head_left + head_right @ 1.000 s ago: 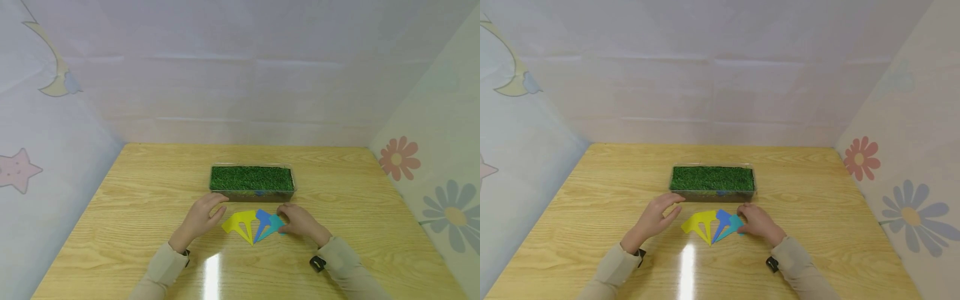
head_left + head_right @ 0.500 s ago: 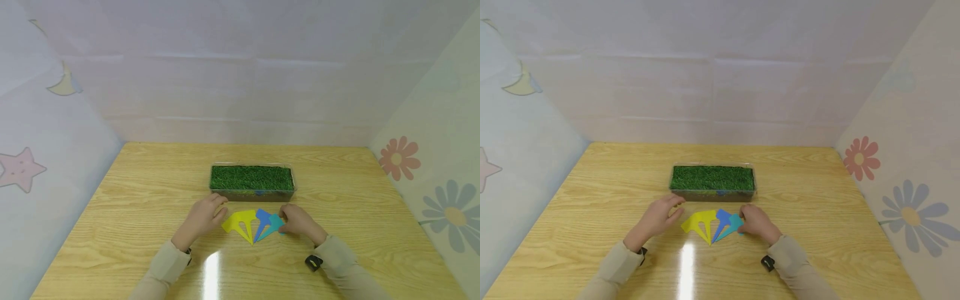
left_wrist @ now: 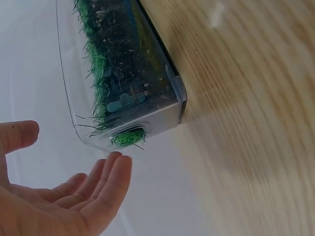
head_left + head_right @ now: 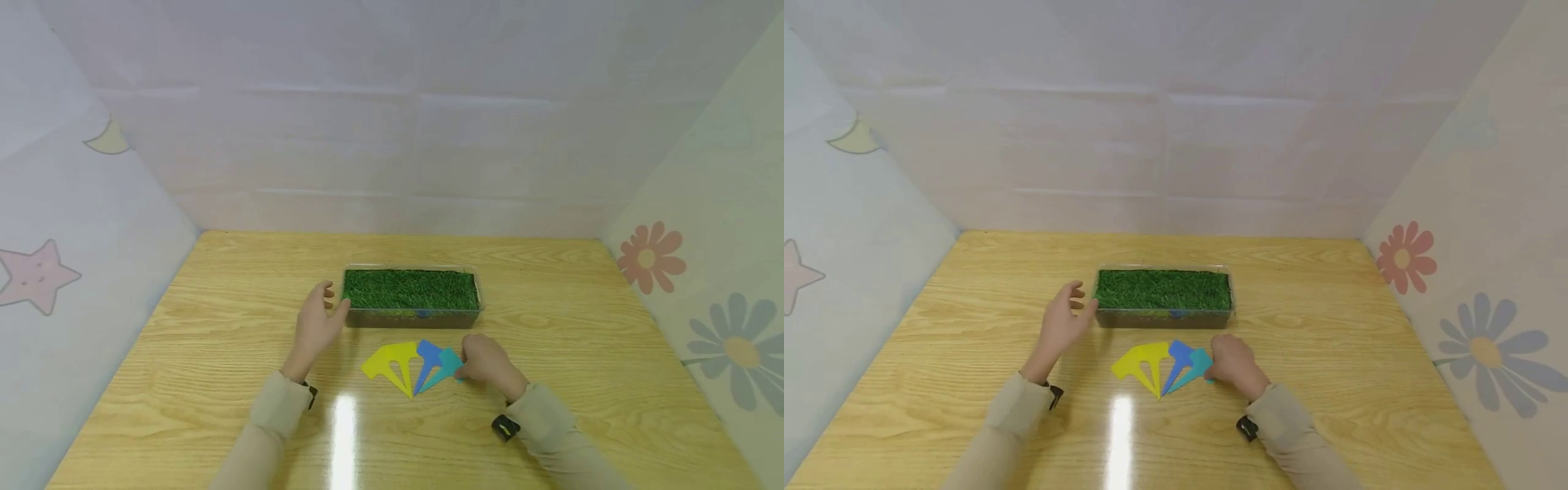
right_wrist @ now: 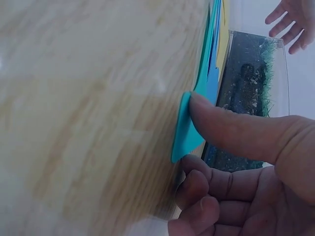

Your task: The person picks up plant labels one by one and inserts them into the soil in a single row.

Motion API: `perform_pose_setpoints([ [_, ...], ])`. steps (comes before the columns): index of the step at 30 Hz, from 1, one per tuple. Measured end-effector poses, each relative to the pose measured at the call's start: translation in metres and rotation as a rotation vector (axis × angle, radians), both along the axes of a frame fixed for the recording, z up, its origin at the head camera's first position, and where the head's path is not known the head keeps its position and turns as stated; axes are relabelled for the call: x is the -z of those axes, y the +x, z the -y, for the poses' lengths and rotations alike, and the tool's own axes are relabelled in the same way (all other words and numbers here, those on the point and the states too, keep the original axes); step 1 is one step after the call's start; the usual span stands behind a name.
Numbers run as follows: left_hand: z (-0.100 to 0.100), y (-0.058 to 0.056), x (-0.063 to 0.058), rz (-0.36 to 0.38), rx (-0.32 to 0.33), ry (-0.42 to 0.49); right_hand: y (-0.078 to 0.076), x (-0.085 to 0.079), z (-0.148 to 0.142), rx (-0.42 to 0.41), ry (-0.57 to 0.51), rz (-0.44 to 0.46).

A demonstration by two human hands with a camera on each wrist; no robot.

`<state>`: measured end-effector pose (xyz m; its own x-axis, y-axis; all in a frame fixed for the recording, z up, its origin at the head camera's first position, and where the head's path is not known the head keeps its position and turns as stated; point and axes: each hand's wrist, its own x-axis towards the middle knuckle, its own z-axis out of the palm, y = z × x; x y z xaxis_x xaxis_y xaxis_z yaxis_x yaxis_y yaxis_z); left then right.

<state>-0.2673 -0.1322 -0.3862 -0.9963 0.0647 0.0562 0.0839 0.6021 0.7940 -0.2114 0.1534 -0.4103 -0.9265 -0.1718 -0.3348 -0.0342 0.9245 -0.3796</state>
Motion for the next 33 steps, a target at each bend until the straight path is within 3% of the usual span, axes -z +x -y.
perform_pose_setpoints([
  [4,0.002,-0.010,0.001,0.129,0.007,0.071,-0.001,0.000,0.000,0.004,0.002,0.006],
  [9,0.001,-0.019,0.007,0.189,0.040,0.088,-0.003,0.002,0.000,0.012,-0.007,0.015],
  [19,-0.002,-0.026,0.015,0.189,0.030,0.048,-0.001,0.003,0.000,0.017,-0.005,0.013],
  [33,-0.003,-0.024,0.016,0.167,0.035,0.091,0.006,0.001,0.001,0.005,-0.107,-0.074],
])
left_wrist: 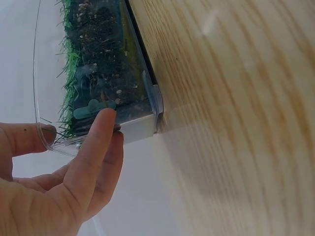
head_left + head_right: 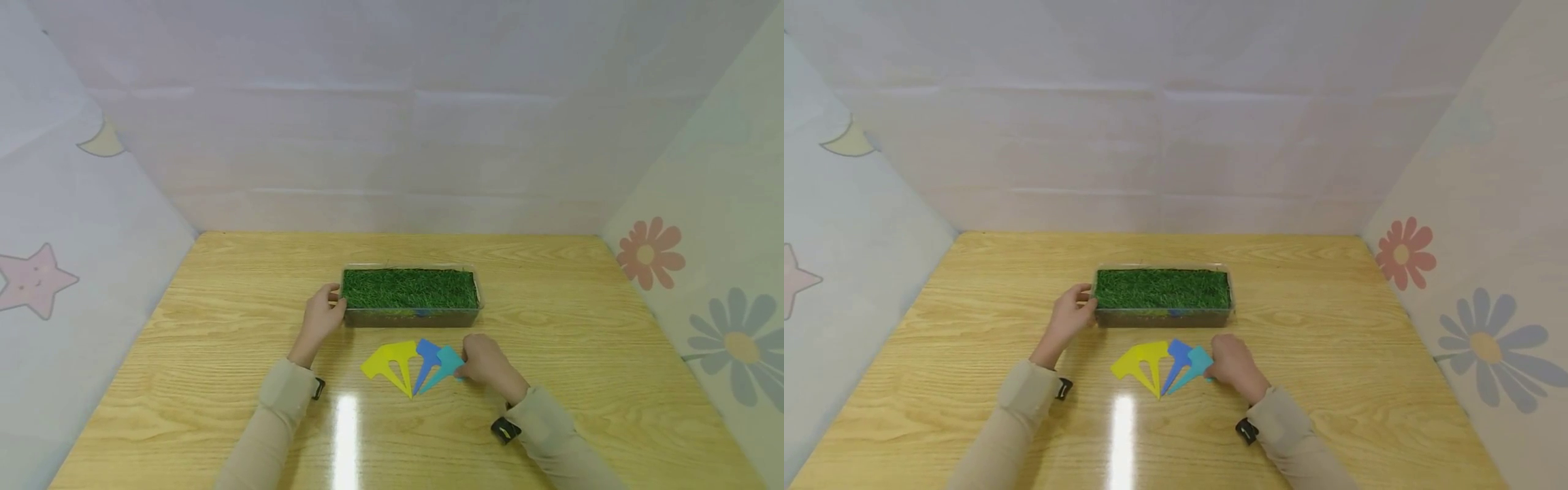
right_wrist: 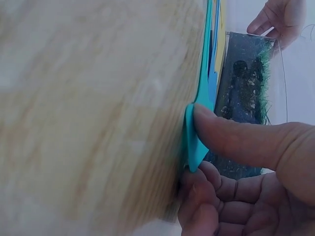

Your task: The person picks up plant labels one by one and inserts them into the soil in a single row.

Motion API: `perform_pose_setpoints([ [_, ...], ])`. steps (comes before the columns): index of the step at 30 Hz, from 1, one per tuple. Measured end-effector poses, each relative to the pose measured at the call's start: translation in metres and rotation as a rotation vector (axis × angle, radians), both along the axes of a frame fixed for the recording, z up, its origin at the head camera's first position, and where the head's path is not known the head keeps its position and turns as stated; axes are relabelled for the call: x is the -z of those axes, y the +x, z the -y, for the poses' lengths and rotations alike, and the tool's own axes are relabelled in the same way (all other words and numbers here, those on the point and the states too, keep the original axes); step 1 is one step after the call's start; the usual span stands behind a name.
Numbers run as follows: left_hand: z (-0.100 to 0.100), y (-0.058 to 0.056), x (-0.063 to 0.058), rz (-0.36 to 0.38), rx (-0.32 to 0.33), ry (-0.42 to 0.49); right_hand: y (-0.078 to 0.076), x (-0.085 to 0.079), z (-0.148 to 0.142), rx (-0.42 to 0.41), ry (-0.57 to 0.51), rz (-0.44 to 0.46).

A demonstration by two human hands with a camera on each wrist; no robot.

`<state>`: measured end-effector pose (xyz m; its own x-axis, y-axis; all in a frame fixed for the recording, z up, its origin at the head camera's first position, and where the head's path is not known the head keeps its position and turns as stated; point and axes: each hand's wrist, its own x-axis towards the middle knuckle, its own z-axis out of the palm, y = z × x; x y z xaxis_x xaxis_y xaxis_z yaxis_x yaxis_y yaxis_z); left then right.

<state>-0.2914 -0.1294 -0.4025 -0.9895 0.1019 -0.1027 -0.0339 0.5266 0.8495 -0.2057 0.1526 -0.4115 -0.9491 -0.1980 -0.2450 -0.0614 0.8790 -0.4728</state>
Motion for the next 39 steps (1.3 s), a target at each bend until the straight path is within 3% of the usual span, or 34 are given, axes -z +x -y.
perform_pose_setpoints([
  [15,-0.003,0.002,0.001,-0.045,0.016,-0.015,-0.005,0.005,-0.012,-0.058,-0.096,0.039],
  [23,-0.003,0.003,0.002,-0.042,0.020,-0.022,-0.008,0.008,-0.028,-0.086,-0.223,0.107],
  [29,-0.003,0.003,0.002,-0.043,0.019,-0.015,-0.009,0.007,-0.036,-0.131,-0.304,0.103],
  [39,-0.001,0.002,0.003,-0.029,0.020,0.008,-0.008,-0.004,-0.037,-0.083,-0.343,0.066],
])
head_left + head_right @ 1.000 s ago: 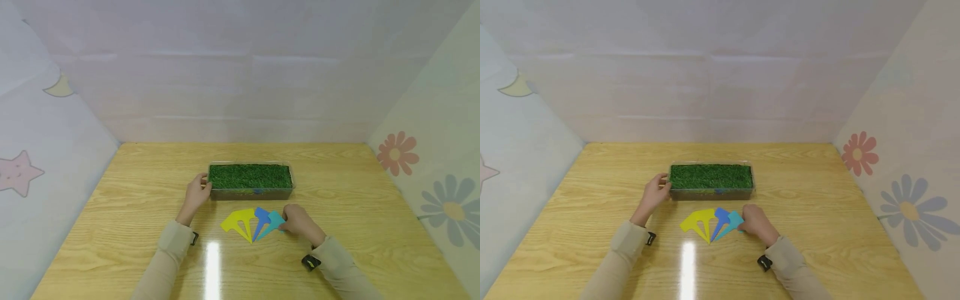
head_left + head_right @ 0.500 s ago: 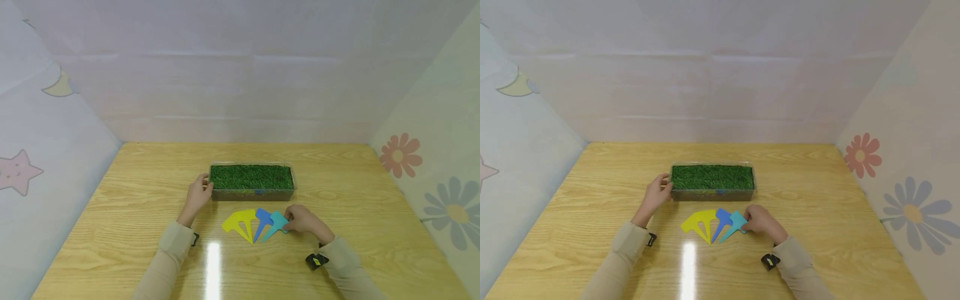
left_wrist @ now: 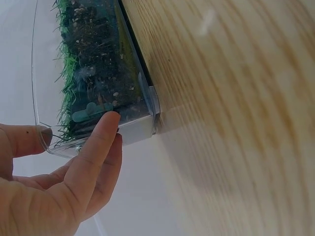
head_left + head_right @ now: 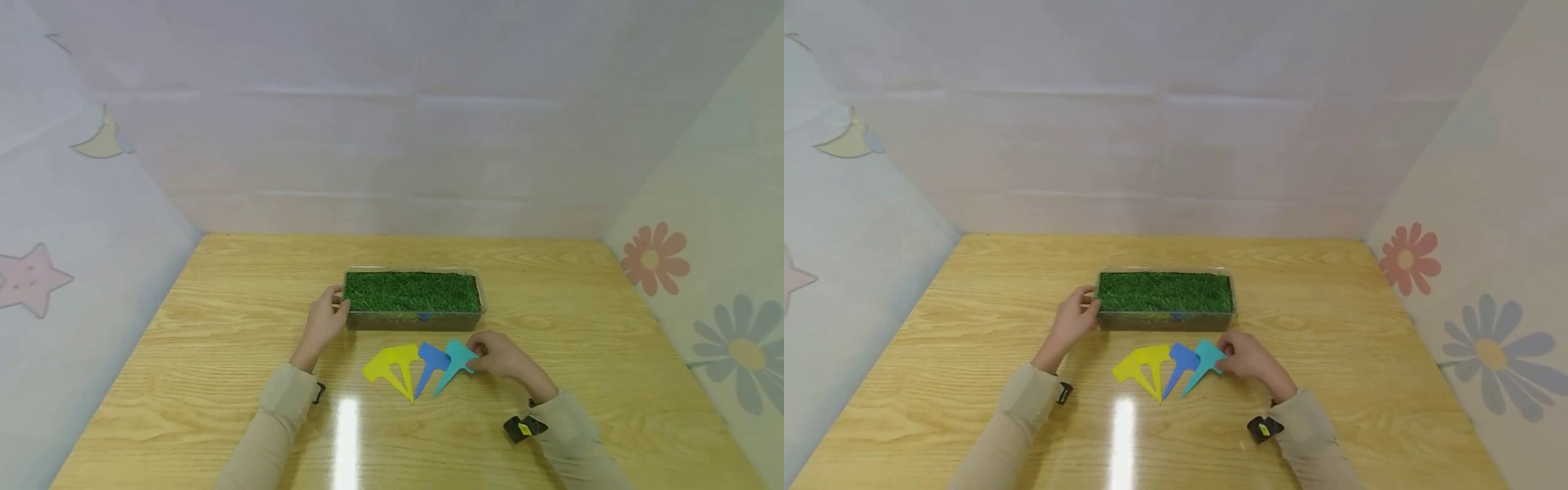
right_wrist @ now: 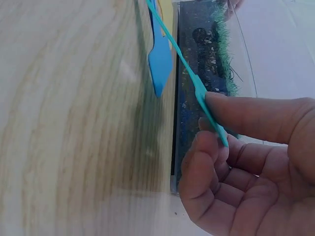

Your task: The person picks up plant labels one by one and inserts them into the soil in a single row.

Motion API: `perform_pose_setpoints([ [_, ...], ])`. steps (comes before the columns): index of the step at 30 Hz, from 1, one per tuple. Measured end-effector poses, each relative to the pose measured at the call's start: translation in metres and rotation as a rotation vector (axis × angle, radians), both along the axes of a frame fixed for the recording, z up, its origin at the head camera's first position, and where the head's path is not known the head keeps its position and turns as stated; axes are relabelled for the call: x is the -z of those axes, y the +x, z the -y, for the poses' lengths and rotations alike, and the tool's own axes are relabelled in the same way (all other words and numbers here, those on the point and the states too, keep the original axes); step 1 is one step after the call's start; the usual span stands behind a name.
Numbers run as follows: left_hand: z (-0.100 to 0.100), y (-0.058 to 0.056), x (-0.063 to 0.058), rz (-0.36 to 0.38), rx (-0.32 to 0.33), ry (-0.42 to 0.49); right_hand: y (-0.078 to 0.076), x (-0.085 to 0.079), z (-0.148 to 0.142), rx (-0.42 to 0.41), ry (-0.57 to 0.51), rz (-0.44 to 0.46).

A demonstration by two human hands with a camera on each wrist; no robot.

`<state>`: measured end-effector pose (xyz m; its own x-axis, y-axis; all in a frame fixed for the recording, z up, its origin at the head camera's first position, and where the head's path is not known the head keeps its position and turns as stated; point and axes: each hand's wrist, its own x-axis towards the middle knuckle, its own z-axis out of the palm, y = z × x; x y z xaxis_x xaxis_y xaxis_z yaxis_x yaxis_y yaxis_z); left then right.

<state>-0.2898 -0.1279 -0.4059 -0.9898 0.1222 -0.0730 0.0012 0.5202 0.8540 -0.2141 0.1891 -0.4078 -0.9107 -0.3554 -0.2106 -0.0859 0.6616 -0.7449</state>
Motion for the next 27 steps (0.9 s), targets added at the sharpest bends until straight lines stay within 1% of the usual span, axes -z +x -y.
perform_pose_setpoints([
  [6,-0.001,0.000,0.001,-0.001,0.001,-0.001,0.001,-0.005,-0.001,0.001,0.006,-0.033],
  [15,0.000,0.001,-0.001,0.013,-0.005,0.007,0.000,-0.007,-0.006,-0.011,-0.091,0.013],
  [21,0.000,0.002,-0.003,0.018,0.001,0.003,0.002,-0.011,-0.006,-0.003,-0.092,0.010],
  [27,0.000,0.002,-0.004,0.020,-0.002,0.002,0.004,-0.018,-0.008,-0.025,-0.080,-0.023],
])
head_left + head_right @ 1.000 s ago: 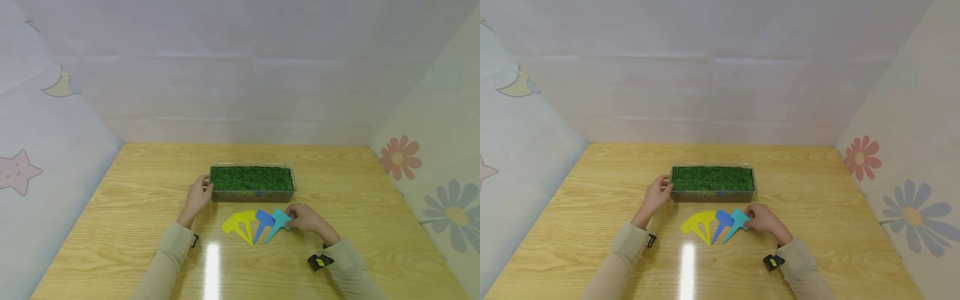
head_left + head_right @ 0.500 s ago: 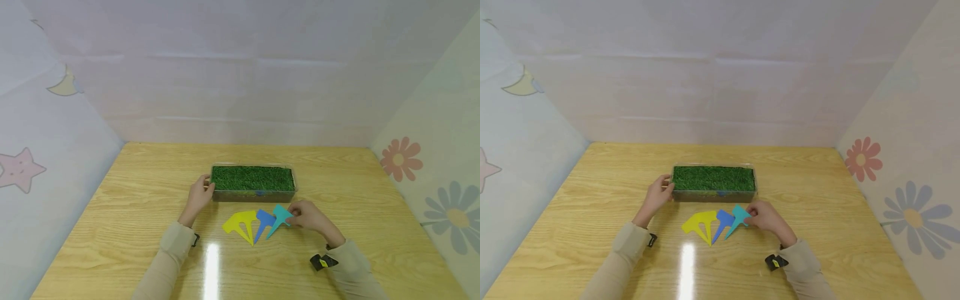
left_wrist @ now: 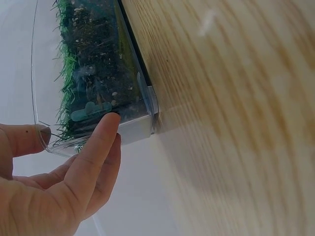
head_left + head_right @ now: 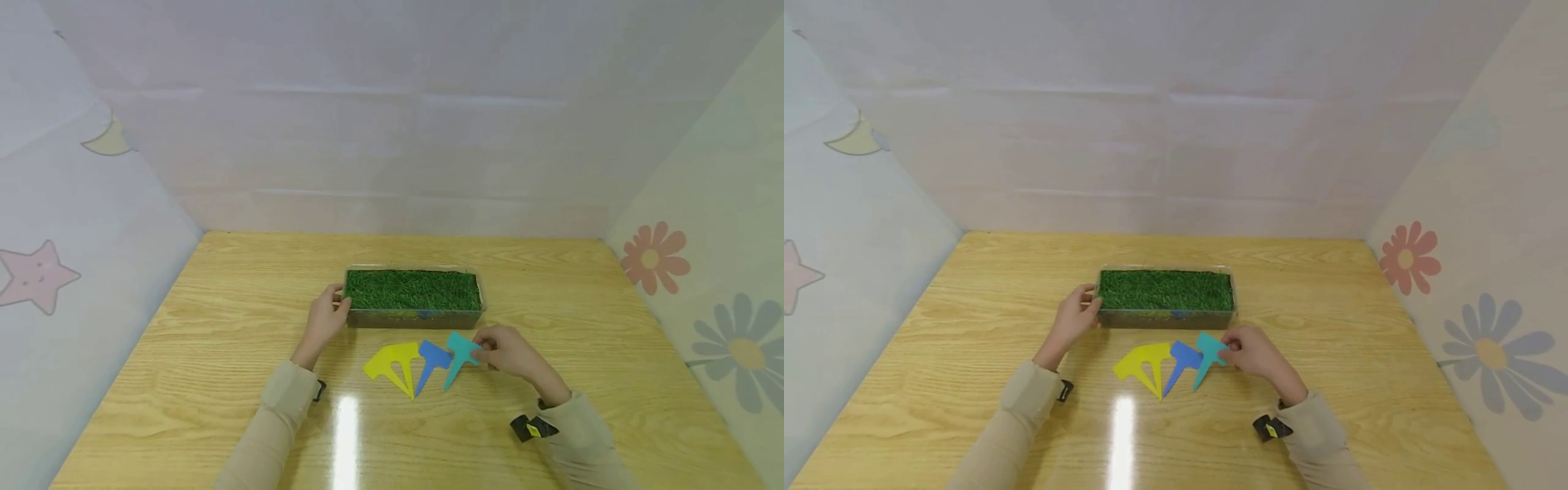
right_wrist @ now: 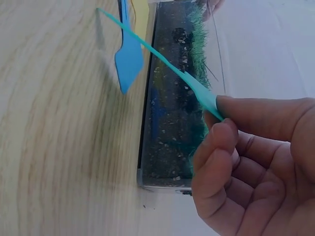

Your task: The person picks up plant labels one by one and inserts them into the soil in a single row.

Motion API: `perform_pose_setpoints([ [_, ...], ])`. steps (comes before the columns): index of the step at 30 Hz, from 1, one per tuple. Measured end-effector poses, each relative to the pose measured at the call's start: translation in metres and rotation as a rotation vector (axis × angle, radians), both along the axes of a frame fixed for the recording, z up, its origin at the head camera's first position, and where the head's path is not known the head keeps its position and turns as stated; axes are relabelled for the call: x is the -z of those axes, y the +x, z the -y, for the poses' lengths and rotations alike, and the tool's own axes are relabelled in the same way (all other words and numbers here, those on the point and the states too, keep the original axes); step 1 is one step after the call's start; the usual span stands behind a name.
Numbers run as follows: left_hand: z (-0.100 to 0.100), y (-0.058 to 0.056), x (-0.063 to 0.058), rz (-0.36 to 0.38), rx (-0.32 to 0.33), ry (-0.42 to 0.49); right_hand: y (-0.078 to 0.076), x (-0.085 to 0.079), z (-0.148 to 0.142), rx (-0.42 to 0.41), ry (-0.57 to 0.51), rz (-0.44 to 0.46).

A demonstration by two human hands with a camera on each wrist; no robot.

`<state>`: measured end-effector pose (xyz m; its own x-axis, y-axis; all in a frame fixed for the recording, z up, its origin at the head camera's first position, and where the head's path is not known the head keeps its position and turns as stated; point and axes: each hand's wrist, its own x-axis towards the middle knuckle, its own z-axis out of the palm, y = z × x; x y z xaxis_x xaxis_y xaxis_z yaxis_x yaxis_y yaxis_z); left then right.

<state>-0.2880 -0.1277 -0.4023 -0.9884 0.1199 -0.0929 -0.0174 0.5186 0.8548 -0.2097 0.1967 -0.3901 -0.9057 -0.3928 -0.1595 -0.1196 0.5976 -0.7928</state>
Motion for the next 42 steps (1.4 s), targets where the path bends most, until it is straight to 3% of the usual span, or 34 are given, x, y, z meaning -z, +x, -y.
perform_pose_setpoints([
  [13,0.001,-0.003,0.001,0.017,0.008,0.003,0.006,-0.015,0.004,0.016,0.033,-0.153],
  [22,0.001,-0.002,0.000,0.009,0.020,0.016,0.012,-0.016,0.011,0.068,0.123,-0.399],
  [32,0.001,-0.001,0.000,0.004,0.023,0.012,0.011,-0.015,0.015,0.051,0.085,-0.669],
  [42,0.001,-0.002,0.001,-0.003,0.019,0.017,0.006,-0.021,0.019,0.026,0.074,-0.730],
])
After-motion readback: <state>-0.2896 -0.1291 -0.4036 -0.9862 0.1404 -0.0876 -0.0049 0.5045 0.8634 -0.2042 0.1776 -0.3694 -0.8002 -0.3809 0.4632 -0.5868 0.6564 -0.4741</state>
